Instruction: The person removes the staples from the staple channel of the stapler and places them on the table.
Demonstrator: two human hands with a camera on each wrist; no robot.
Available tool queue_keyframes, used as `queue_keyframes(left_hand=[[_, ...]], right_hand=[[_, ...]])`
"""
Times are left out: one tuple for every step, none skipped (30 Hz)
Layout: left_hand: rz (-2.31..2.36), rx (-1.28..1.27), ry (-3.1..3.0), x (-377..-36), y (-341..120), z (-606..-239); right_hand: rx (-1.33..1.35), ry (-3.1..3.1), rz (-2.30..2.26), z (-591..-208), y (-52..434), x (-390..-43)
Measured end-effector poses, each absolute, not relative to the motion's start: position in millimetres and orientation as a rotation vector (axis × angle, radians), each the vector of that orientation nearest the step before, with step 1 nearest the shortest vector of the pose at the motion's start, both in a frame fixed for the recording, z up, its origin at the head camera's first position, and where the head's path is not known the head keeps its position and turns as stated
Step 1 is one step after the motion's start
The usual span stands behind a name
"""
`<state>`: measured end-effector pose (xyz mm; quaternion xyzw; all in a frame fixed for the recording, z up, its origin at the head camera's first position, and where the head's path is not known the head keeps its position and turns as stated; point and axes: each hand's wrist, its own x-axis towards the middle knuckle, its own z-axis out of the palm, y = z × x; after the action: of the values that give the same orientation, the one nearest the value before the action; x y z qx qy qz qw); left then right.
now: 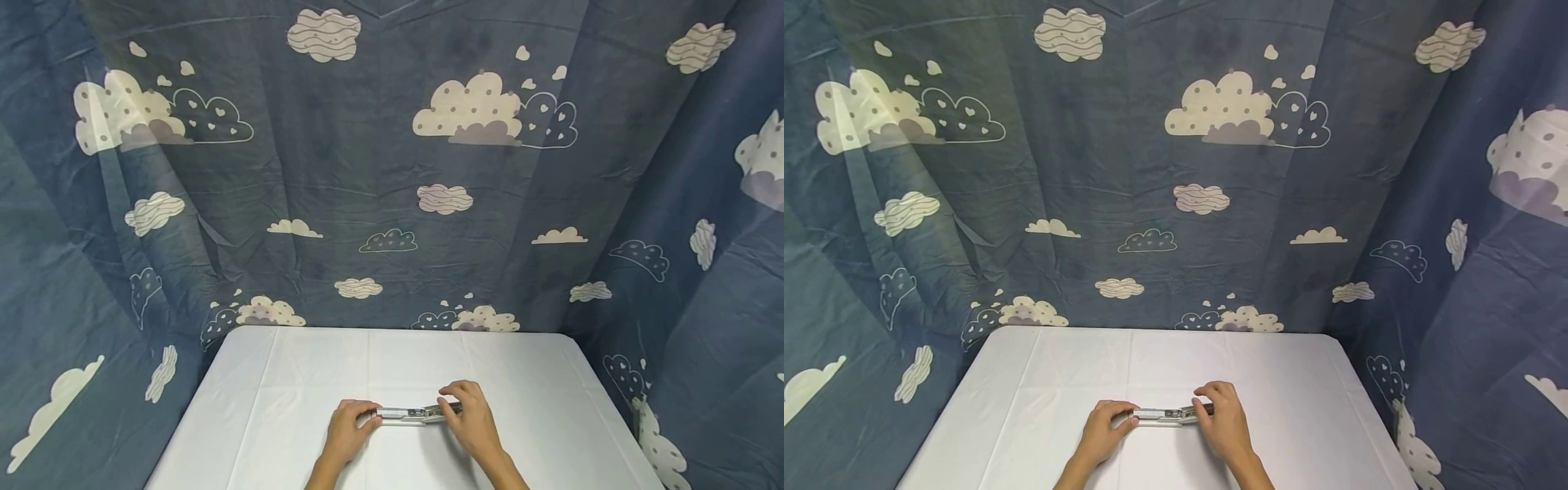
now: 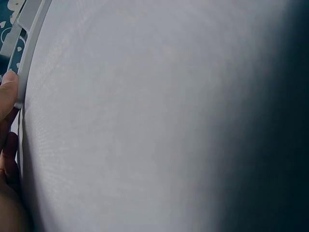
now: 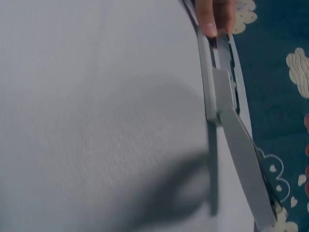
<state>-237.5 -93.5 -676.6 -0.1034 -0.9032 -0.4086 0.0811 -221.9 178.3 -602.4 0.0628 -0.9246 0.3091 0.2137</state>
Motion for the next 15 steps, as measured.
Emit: queue_keyframes(left_hand=[[-1.220,-0.306,-2.702,-238,-94,-677],[-1.219,-0.302,-2.704,-238,-94,-676],[-1.218,-0.301,-2.704,-238,-94,-676],[-1.219,-0.297,-2.706,-238,-95,-676],[-1.225,-0.291,-2.709,-238,-95,-676],[-1.224,-0.286,-2.710,-238,-95,-676],[-1.222,-0.287,-2.707,-238,-95,-676],[-1.221,-0.288,-2.706,-238,-95,-676],[-1.220,-0.291,-2.702,-238,-94,-676],[-1.223,-0.290,-2.703,-238,-94,-676],[-1.221,-0.290,-2.701,-238,-94,-677],[-1.221,-0.287,-2.699,-238,-93,-676],[-1.224,-0.288,-2.699,-238,-93,-676],[-1.227,-0.286,-2.701,-238,-93,-676],[-1.231,-0.283,-2.701,-238,-93,-676]], right_hand=[[0.190,-2.566,0.850,-604,174,-222],[0.205,-2.565,0.846,-605,170,-222],[0.220,-2.563,0.836,-606,166,-222],[0.236,-2.563,0.825,-608,163,-222],[0.250,-2.561,0.813,-609,159,-222],[0.264,-2.558,0.794,-610,155,-222],[0.279,-2.552,0.781,-612,152,-223],[0.294,-2.545,0.763,-613,149,-223],[0.306,-2.538,0.743,-614,146,-223],[0.310,-2.535,0.731,-615,143,-223],[0.310,-2.534,0.724,-616,141,-224],[0.308,-2.535,0.715,-617,139,-224],[0.308,-2.539,0.709,-618,138,-224],[0.305,-2.547,0.705,-619,136,-224],[0.298,-2.559,0.702,-619,135,-224]])
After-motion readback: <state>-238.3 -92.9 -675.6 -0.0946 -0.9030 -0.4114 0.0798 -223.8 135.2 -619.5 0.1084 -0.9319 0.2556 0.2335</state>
